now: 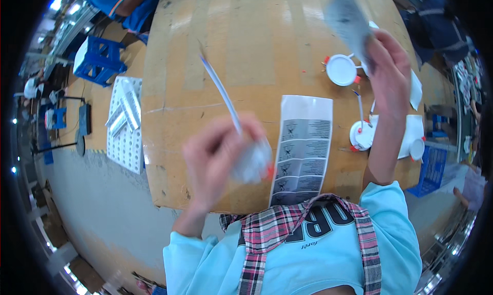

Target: The person labels and organizes lamp components on an assembly line.

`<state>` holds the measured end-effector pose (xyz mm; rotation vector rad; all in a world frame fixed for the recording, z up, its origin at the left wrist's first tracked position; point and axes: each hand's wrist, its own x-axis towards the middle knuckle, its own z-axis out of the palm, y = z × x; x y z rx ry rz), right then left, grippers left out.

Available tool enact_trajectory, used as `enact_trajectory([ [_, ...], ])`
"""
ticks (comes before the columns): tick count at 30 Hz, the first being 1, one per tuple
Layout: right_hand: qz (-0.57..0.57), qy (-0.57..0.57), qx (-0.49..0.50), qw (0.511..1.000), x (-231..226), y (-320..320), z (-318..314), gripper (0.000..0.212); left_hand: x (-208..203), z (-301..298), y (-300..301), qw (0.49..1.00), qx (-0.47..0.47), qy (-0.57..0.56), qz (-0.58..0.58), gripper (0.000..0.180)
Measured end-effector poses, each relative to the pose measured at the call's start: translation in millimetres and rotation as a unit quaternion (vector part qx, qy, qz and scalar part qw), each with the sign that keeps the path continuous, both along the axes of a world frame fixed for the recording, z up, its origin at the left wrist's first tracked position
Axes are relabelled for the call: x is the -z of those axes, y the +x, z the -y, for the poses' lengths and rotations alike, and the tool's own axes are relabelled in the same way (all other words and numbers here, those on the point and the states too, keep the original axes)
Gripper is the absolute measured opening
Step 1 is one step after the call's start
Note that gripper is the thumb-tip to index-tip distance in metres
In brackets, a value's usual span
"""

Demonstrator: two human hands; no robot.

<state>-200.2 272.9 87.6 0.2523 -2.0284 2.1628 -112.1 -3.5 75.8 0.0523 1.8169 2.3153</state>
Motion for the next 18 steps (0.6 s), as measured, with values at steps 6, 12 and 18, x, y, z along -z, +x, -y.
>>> enact_trajectory([
  [6,0.078,-0.01,0.012,0.997,6,82,-39,0.015,53,-66,44,0.977,0.17,-0.092,0.087,0.021],
  [12,0.262,0.106,-0.05,0.958,50,128,1,0.016,96,-83,39,0.984,0.069,-0.165,-0.013,0.022],
  [18,0.248,0.143,-0.011,0.958,66,126,7,0.02,112,-82,36,0.99,0.094,-0.109,0.013,0.046],
])
